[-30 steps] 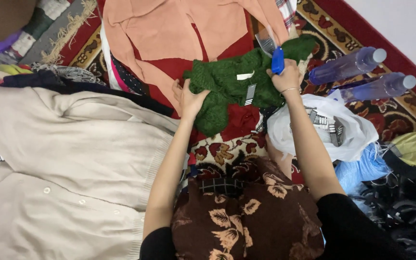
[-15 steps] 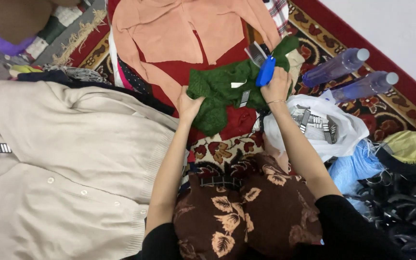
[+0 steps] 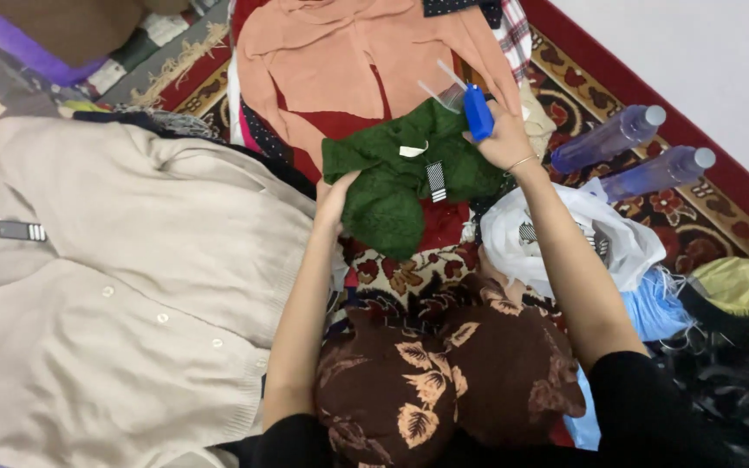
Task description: Using a tagging gun to attach plastic fasteners and tags to various items of clothing.
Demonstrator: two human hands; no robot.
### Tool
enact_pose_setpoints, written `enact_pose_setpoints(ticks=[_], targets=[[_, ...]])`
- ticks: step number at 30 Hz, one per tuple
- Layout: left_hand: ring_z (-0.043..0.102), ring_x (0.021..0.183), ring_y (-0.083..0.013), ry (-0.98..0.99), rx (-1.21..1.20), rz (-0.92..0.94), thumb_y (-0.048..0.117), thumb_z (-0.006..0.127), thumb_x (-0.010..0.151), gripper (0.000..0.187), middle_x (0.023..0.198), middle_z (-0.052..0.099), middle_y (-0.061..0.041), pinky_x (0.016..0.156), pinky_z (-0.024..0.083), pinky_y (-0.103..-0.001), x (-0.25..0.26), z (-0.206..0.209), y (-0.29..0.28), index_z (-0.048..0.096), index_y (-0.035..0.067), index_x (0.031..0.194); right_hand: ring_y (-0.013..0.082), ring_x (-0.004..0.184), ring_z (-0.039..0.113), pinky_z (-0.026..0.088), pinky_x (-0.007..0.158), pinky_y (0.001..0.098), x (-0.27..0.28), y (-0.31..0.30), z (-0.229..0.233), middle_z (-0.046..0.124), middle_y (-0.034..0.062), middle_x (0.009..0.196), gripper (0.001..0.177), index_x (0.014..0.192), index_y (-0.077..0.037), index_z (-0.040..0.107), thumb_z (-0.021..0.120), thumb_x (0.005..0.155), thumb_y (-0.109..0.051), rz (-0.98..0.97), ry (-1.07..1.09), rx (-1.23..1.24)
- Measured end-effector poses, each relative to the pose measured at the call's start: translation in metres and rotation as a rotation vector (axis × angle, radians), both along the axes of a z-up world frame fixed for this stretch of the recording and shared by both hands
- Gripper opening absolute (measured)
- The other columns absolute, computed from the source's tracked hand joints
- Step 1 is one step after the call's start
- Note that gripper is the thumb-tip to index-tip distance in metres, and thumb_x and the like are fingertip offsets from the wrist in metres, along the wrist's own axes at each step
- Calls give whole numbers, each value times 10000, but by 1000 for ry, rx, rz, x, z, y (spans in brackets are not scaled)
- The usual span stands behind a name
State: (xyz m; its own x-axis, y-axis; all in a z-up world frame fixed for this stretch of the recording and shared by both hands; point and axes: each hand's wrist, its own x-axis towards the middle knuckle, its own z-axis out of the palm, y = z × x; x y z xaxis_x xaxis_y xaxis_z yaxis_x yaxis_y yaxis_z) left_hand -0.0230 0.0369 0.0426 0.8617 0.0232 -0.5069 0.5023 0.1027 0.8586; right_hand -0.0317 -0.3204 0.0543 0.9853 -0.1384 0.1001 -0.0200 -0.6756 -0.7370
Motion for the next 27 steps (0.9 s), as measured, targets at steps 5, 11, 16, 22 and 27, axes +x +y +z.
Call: enact_pose_setpoints(ticks=[5, 11, 16, 22, 27], targets=[[585, 1233, -439, 22, -77, 55, 330, 904, 772, 873, 1329, 570, -332, 954, 524, -577, -5, 43, 28, 497, -19, 1460, 386, 1120, 615, 446, 983, 456, -6, 29, 56, 654, 223, 1111, 477, 1146, -4, 638, 862, 798, -243, 32, 90, 250], [560, 1272, -464, -61, -177, 144, 323, 913, 781, 923, 1392, 533, -328, 985, 513, -604, -15, 50, 58, 451, -24, 1501, 281, 1437, 407, 320, 1219, 472, -1, 80, 65, 479, 176, 1518, 729, 1503, -29, 455, 815, 870, -17, 162, 1, 823], [618, 1217, -433, -161, -217, 216, 288, 936, 779, 879, 1372, 581, -274, 943, 548, -612, -20, 68, 92, 487, 49, 1496, 296, 1433, 415, 344, 1222, 477, 16, 101, 74, 466, 185, 1516, 715, 1497, 15, 432, 817, 896, -11, 255, -5, 894], [656, 1035, -212, -357, -174, 127, 185, 692, 811, 546, 1192, 700, -159, 911, 521, -297, -47, 137, 142, 610, -55, 1295, 205, 1381, 504, 358, 1192, 333, 20, 144, 129, 508, 42, 1514, 708, 1514, -107, 424, 635, 861, 65, 413, 73, 877], [664, 1044, -206, -354, -221, 177, 176, 680, 845, 514, 1205, 705, -134, 927, 510, -291, -61, 138, 182, 621, -35, 1310, 213, 1431, 450, 320, 1207, 359, 19, 190, 154, 455, 37, 1570, 735, 1539, -141, 386, 672, 871, -29, 550, 199, 856]])
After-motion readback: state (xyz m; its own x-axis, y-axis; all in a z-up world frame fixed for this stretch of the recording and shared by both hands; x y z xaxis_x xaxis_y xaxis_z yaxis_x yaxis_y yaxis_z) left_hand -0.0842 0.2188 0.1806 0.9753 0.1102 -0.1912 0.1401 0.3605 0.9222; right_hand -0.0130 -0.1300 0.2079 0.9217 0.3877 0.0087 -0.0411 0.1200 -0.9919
